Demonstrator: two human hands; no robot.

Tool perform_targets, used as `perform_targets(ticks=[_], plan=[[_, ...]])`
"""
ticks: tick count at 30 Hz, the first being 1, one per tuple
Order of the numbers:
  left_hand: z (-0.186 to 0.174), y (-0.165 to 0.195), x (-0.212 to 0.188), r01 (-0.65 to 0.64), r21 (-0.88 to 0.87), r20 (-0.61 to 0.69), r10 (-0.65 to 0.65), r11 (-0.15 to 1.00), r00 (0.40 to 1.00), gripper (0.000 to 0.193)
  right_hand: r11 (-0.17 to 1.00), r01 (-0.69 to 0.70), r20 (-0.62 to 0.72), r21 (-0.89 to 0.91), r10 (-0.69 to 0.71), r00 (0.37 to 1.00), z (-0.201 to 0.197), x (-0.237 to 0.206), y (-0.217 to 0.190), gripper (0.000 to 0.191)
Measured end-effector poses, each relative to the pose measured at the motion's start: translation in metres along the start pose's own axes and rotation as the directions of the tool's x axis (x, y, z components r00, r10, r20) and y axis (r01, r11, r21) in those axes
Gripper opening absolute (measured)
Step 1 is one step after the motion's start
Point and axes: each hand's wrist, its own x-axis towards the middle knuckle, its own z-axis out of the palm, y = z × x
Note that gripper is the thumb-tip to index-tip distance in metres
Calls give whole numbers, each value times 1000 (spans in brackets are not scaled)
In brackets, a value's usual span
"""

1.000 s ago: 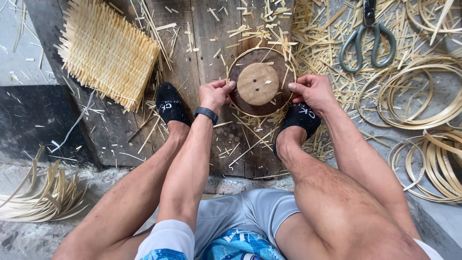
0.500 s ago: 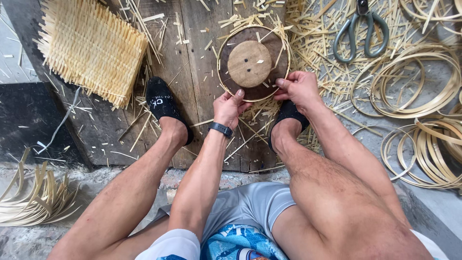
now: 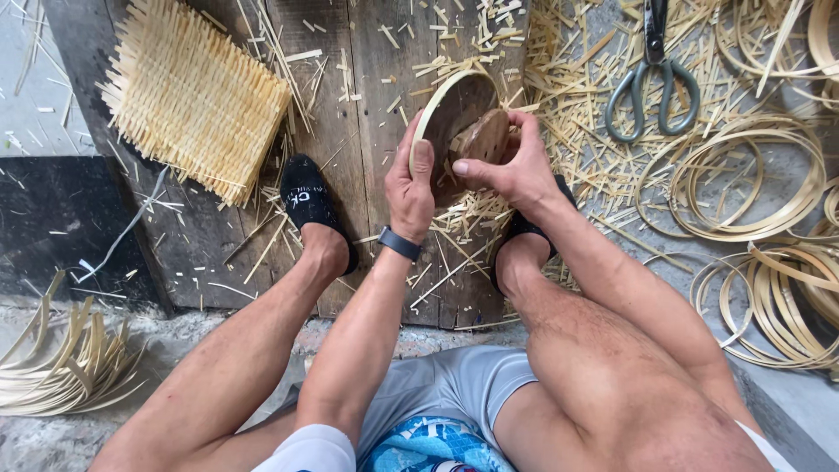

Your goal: The person sits on the floor and trims the edge of a woven bamboo mat with scissors, then fits a thin bamboo rim ring around the mat and presses it onto a round wooden mold to shape the basket. They repeat the trimming and fitting on another woven mat and stack the finished basket with others.

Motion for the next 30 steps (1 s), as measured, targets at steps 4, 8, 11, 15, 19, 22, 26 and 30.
perform_targets(ticks=[4, 8, 11, 15, 19, 22, 26, 30], plan=[[1, -9, 2, 44, 39, 5, -44, 998, 999, 68, 994, -65, 53, 93, 61, 997, -13, 3, -3, 103], [-19, -33, 33, 165, -64, -38, -168, 984, 985, 66, 919, -212, 153, 334, 169, 974, -48, 2, -11, 97], [-43, -50, 59, 491, -232, -33, -511, 840, 859, 64, 836, -160, 122, 525, 112, 986, -84, -6, -16, 89], [-48, -67, 74, 462, 14, -112, -458, 887, 882, 70, 676, 14, -12, 737, -8, 1000, -112, -24, -4, 94], [3, -77, 45, 324, 420, -63, -329, 848, 942, 78, 523, 143, -78, 841, -144, 987, -124, -34, 25, 97], [31, -83, 30, 361, 389, -89, -355, 848, 930, 57, 515, 216, -153, 830, -163, 975, -134, -42, 47, 99], [-1, -85, 49, 353, 401, -134, -327, 845, 935, 26, 541, 210, -155, 814, -146, 977, -149, -50, 68, 88], [-41, -75, 69, 213, 553, -297, -49, 805, 954, 38, 537, 150, -145, 830, -51, 988, -146, -53, 79, 81]])
